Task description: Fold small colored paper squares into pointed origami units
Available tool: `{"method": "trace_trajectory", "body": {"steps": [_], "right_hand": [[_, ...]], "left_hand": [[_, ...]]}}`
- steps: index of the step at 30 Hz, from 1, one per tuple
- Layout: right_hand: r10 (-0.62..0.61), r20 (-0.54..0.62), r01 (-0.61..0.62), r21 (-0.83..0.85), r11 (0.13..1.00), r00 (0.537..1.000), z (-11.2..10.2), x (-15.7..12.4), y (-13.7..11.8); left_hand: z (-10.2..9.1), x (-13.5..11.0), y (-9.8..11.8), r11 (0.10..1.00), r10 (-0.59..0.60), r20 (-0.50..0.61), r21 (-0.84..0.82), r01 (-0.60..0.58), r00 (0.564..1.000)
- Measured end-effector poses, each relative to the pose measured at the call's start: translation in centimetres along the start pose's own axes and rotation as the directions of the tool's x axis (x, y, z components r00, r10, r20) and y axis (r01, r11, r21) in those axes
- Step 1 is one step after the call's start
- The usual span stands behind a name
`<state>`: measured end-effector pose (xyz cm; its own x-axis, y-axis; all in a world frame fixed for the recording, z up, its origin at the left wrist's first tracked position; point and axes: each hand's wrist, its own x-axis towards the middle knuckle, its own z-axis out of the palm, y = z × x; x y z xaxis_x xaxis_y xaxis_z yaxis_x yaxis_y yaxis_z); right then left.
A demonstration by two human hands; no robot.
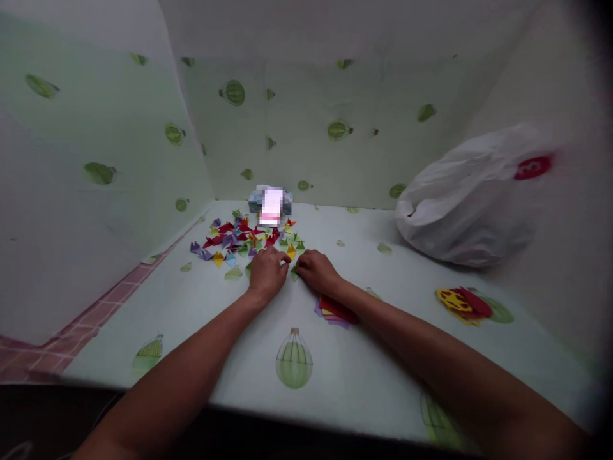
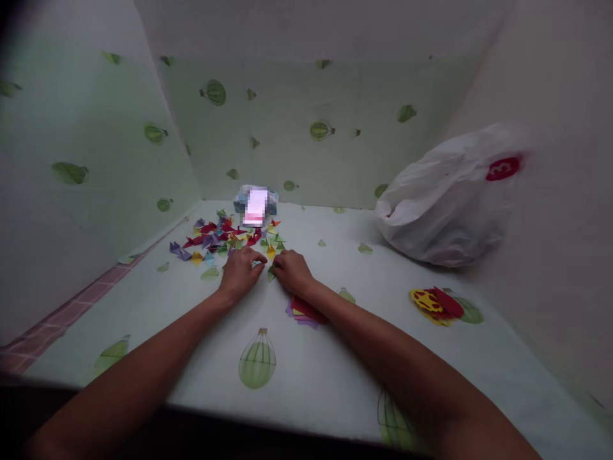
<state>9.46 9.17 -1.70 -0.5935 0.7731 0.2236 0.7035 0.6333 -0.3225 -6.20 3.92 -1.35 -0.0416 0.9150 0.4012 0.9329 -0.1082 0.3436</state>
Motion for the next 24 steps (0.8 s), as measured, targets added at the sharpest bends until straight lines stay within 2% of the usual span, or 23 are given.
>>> {"method": "trace_trajectory", "body": {"steps": [13, 24], "right_hand": [[-0.043, -0.034, 0.044, 0.024, 0.999, 0.999, -0.4, 0.8, -0.3], [-0.048, -0.031, 0.048, -0.007, 0.999, 0.998, 0.2, 1.8, 0.0]], "left_hand": [[0.3, 0.3, -0.1, 0.999, -0.016, 0.022, -0.029, 0.017, 1.000], [-0.6, 0.4, -0.1, 0.994, -0.089, -0.122, -0.071, 0.081, 0.989]]}}
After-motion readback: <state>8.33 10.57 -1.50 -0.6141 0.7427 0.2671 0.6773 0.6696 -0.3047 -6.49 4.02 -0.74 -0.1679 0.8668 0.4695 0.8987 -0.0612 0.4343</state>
